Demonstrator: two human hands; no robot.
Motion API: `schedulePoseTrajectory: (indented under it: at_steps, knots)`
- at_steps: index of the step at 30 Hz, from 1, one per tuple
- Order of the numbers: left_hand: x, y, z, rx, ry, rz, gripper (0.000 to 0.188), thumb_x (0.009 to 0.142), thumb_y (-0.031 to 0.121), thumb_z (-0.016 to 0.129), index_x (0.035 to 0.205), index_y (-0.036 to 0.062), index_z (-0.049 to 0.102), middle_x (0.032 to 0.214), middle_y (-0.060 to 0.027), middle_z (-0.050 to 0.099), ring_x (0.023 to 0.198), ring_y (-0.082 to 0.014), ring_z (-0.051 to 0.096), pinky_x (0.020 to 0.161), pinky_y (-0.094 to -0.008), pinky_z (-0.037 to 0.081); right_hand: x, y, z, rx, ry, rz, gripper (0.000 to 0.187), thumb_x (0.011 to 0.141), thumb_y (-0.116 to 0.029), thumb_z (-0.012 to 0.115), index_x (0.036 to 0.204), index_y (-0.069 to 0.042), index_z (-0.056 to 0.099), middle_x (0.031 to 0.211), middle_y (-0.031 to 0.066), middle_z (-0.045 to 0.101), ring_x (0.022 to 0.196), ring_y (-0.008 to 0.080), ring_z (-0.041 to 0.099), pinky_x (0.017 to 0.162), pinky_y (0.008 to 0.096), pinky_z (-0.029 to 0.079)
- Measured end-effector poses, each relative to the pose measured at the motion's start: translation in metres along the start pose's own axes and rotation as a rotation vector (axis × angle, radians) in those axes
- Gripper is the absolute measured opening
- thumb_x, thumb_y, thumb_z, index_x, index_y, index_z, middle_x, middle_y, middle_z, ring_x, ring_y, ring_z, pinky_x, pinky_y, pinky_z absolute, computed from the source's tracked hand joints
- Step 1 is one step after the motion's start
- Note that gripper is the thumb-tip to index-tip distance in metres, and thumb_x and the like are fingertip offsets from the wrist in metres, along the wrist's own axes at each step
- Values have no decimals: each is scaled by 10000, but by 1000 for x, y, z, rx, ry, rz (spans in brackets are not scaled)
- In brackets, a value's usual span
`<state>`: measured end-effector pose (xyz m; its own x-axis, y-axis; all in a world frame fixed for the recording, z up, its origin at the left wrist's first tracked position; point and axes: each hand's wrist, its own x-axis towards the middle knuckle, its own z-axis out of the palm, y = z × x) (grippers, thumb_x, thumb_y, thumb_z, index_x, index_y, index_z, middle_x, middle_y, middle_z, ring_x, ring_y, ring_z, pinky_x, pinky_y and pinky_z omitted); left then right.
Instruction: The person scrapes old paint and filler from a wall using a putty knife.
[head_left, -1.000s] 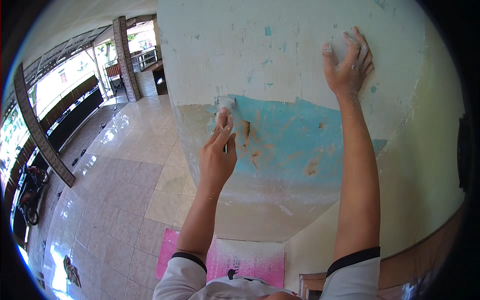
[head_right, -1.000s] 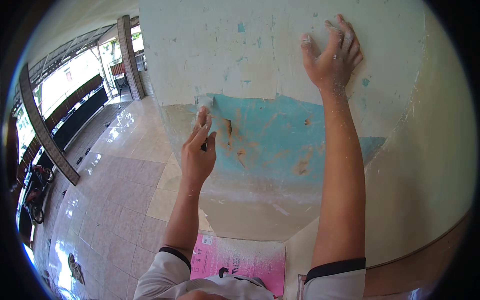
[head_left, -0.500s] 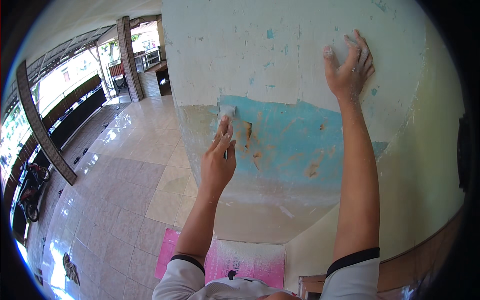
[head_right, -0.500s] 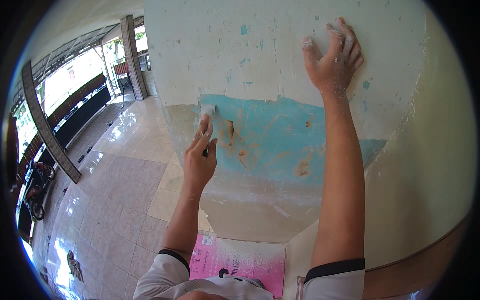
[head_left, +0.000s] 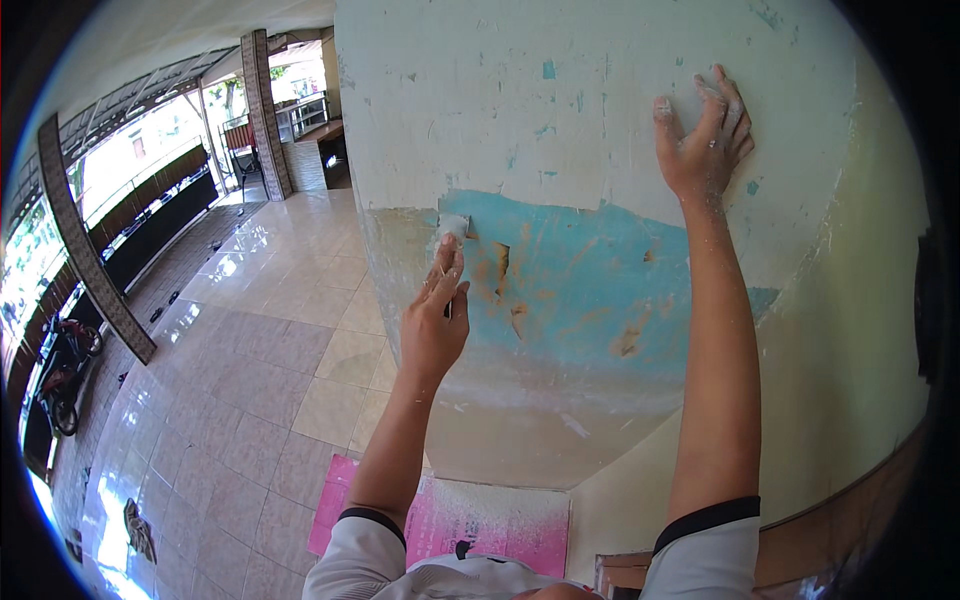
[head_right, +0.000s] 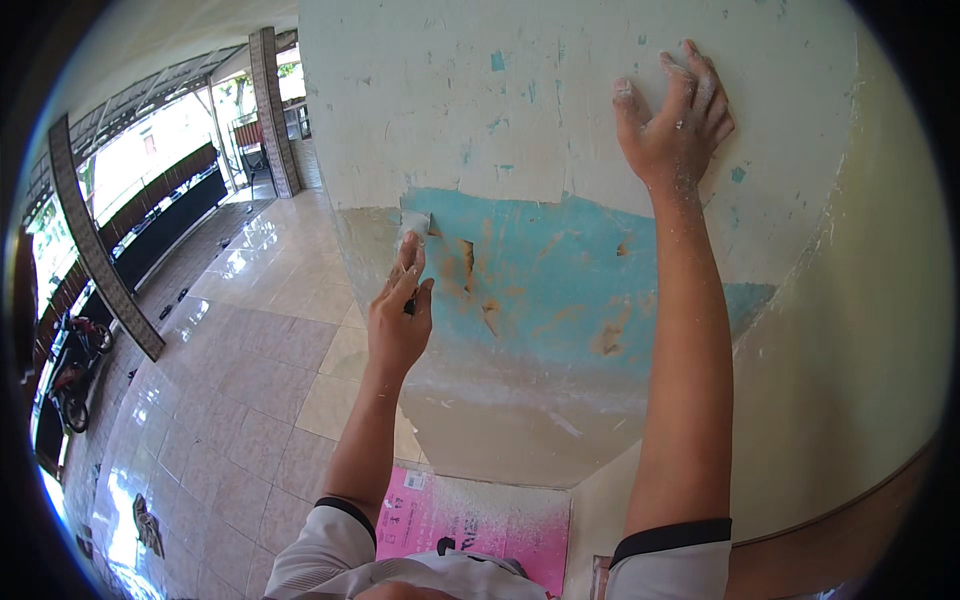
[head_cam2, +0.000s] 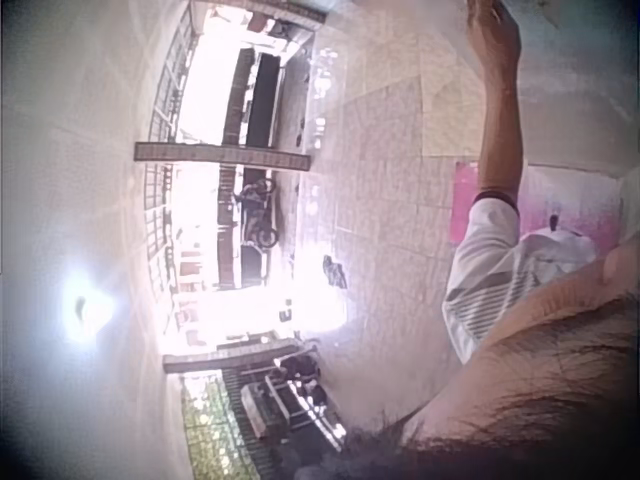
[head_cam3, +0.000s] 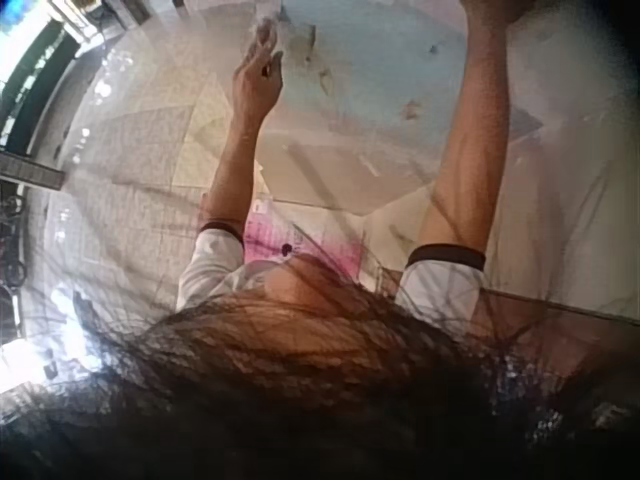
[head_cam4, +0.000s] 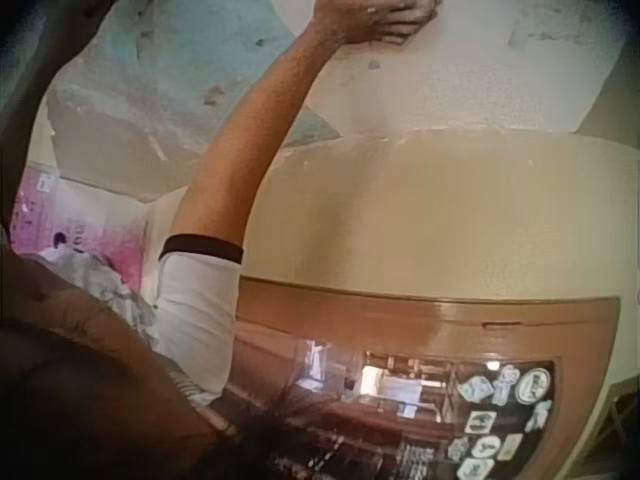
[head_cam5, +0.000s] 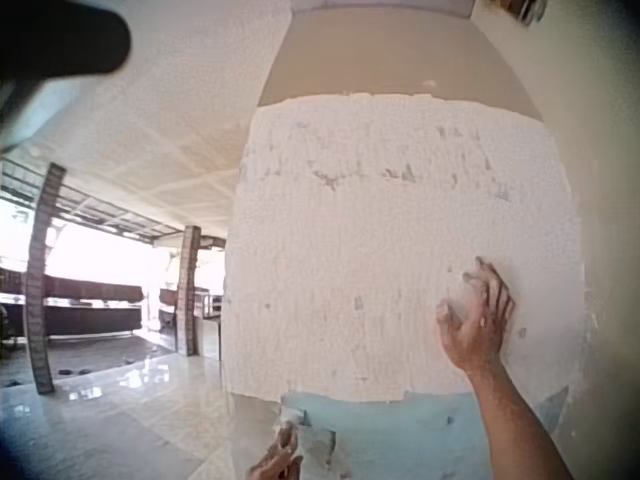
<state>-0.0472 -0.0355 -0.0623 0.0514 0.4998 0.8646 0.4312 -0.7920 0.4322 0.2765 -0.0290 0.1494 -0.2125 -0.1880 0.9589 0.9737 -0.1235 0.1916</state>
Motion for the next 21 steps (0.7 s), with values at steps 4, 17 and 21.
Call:
schedulePoseTrajectory:
  at_steps: [4, 17, 21]
  knots:
    - [20, 7, -6, -27, 32, 14, 457, 904, -115, 615, 1346, 4, 626, 1522, -149, 508, 1419, -323, 464, 1080, -412, 516, -2, -4, 4, 12, 4, 2, 569, 933, -520, 620, 1357, -152, 530, 1561, 66, 418, 1424, 309, 357, 1106, 534, 252]
    - [22, 4, -1, -8, 37, 65, 453, 895, -89, 622, 1329, 43, 636, 1525, -106, 514, 1354, -307, 535, 956, -382, 591, 0, -2, 1, 7, 6, 22, 559, 917, -515, 639, 1339, -157, 562, 1552, 43, 430, 1410, 295, 368, 1101, 524, 257]
    - [-16, -22, 3, 19, 69, 90, 441, 892, -89, 626, 1319, 20, 638, 1508, -132, 528, 1345, -318, 548, 976, -391, 580, -1, -1, 3, 10, 8, 27, 561, 908, -506, 647, 1344, -163, 557, 1551, 37, 432, 1408, 296, 369, 1102, 524, 259]
